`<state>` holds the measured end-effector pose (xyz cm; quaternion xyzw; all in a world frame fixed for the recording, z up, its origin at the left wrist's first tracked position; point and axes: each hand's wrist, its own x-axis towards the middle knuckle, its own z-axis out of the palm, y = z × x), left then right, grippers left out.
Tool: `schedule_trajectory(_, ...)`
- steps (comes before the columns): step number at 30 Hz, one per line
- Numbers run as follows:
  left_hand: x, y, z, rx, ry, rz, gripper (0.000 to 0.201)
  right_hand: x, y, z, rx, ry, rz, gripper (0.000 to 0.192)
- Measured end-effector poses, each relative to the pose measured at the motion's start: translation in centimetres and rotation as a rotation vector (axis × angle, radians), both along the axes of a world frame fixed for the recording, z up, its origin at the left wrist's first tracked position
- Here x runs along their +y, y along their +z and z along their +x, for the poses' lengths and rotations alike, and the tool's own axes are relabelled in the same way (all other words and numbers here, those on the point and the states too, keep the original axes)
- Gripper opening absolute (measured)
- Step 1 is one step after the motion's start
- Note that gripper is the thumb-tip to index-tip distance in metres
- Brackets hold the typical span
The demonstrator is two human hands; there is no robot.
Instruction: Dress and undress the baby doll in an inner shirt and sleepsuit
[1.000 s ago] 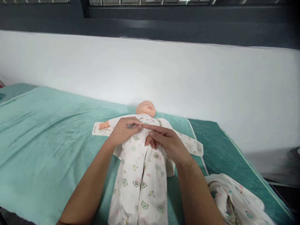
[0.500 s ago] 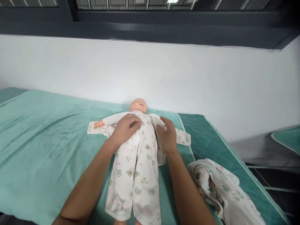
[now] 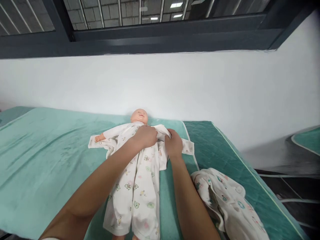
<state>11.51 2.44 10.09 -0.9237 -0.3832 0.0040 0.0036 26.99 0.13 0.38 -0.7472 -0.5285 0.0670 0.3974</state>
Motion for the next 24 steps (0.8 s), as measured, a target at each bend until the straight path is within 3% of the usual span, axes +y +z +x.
schedule_trajectory(3,1.4,0.0,2.8,0.172,-0.013,-0.047,0.027,0.0,0.1,0.0,-0.069,-0.027,-0.081,0.036)
schedule_trajectory(9,3.8,-2.0,6.5,0.293,-0.042,-0.099,0.029,0.2,0.0,-0.5,-0.184,-0.08,-0.191,0.029)
schedule_trajectory(15,5.1,-2.4,6.8,0.344,-0.038,-0.138,0.031,0.4,-0.1,-0.2,-0.172,-0.083,-0.191,0.031)
schedule_trajectory(24,5.4,-3.5,7.0,0.243,-0.176,-0.149,0.02,-0.2,1.1,-0.2,-0.103,-0.133,-0.268,0.033)
